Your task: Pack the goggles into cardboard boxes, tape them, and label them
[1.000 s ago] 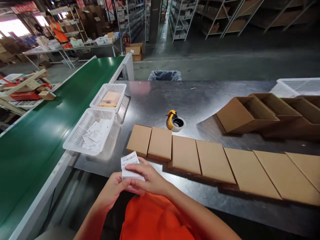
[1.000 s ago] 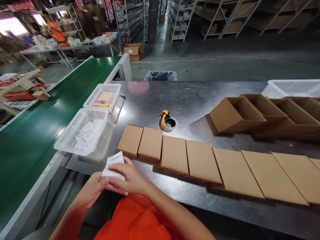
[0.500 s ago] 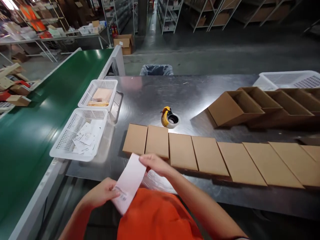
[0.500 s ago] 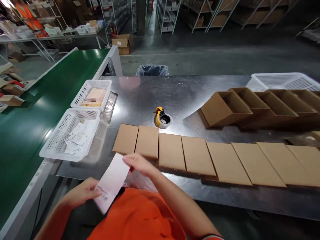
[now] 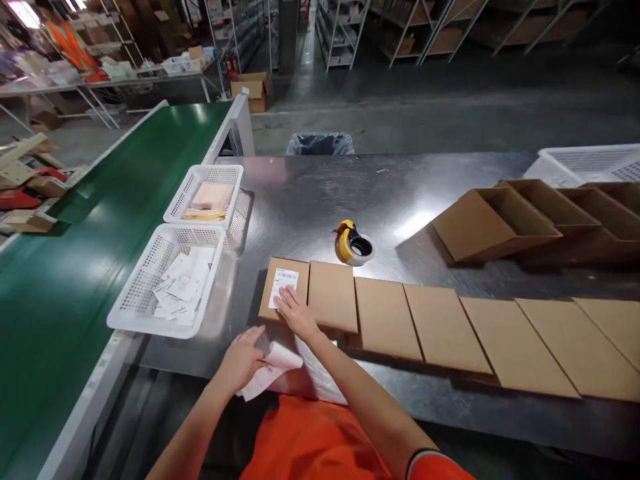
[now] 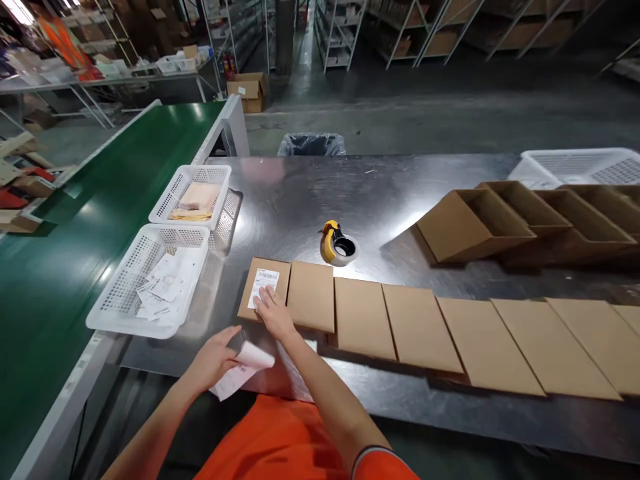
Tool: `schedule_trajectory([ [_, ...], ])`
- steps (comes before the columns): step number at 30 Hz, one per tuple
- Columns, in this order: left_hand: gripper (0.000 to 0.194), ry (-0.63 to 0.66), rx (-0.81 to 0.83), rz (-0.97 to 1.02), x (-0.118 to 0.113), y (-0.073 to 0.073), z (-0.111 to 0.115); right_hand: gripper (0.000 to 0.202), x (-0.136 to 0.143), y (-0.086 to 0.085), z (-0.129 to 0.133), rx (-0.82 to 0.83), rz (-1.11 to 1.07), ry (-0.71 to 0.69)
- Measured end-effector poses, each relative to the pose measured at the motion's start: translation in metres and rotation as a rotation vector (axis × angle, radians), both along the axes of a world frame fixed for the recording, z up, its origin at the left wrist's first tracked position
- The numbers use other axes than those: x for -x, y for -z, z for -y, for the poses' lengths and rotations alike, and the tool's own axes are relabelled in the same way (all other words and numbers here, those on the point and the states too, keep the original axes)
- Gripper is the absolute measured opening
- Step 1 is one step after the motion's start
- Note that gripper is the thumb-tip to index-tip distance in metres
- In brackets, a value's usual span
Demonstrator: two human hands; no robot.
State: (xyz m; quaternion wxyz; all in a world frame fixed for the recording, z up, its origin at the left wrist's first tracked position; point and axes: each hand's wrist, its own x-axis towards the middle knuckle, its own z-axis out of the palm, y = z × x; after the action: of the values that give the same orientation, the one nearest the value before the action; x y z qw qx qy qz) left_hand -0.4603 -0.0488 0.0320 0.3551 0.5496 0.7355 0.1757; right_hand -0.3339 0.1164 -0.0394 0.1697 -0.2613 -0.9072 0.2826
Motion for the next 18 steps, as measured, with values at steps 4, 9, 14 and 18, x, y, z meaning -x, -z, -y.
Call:
schedule_trajectory([
  [4, 0.013, 0.232, 0.096, -0.23, 0.001, 0.031, -0.035, 0.05, -0.011, 0.015, 0.02, -0.201, 0.26, 0.013],
  [9, 0.015, 0.311, 0.143, -0.246, 0.007, 0.043, -0.029, 0.058, 0.026, 0.012, -0.031, -0.159, 0.328, -0.043],
  [14, 0.013, 0.255, 0.161, -0.217, 0.004, 0.044, -0.026, 0.067, 0.064, 0.008, -0.065, -0.022, 0.12, 0.121],
  [18, 0.016, 0.192, 0.158, -0.05, 0.013, 0.041, -0.028, 0.061, 0.017, 0.006, -0.012, 0.001, 0.051, -0.126],
])
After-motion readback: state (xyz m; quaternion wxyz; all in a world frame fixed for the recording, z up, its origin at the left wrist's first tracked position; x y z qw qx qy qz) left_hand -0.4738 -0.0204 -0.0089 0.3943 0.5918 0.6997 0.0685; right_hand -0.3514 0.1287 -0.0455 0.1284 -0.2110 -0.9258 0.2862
